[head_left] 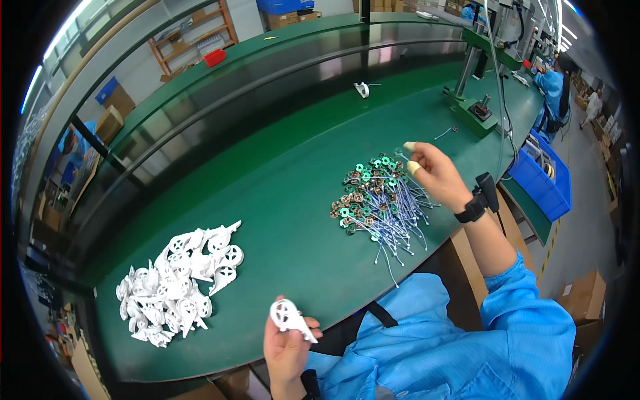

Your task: Assembling small plastic components by inserting wires and electronic parts.

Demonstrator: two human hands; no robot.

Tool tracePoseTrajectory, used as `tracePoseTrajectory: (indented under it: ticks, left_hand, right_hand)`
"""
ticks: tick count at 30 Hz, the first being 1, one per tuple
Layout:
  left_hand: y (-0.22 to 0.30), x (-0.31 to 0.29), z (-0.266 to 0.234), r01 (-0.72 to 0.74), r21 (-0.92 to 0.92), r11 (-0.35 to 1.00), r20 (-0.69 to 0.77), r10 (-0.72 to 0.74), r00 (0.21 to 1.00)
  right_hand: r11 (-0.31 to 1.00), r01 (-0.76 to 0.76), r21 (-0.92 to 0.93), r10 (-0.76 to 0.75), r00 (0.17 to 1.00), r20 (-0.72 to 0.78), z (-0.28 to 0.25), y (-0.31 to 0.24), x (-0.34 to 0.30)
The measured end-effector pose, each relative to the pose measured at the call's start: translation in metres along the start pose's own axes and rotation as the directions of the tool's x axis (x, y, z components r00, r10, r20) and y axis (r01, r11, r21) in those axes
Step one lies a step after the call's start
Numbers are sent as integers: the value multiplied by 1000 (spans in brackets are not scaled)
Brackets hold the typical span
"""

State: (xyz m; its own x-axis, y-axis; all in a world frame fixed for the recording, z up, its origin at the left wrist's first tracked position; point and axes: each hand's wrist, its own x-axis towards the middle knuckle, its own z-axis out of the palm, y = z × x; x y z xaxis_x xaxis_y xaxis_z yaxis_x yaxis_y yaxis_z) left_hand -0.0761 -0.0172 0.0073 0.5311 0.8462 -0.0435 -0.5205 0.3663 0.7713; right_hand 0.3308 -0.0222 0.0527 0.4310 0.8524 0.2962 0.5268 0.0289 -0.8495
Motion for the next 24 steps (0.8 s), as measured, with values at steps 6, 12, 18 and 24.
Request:
tracePoseTrajectory:
  ticks: [6,12,18,24]
  left_hand:
    - [-11,17,24,247,-366,897,159,-201,967]
    - [-42,28,44,335,-464,820,124,-314,941]
    - [-43,23,48,319,-497,807,115,-304,946]
    - [-46,21,52,262,-466,845,54,-269,962]
  right_hand:
    - [615,-346,708,131,931,341,21,-70,-50]
    - [410,-310,858,103,950,294,83,-82,-98]
    - [642,-86,762,43,996,76,113,-76,-116]
    - [704,139,697,-117,990,-78,129,-69,-134]
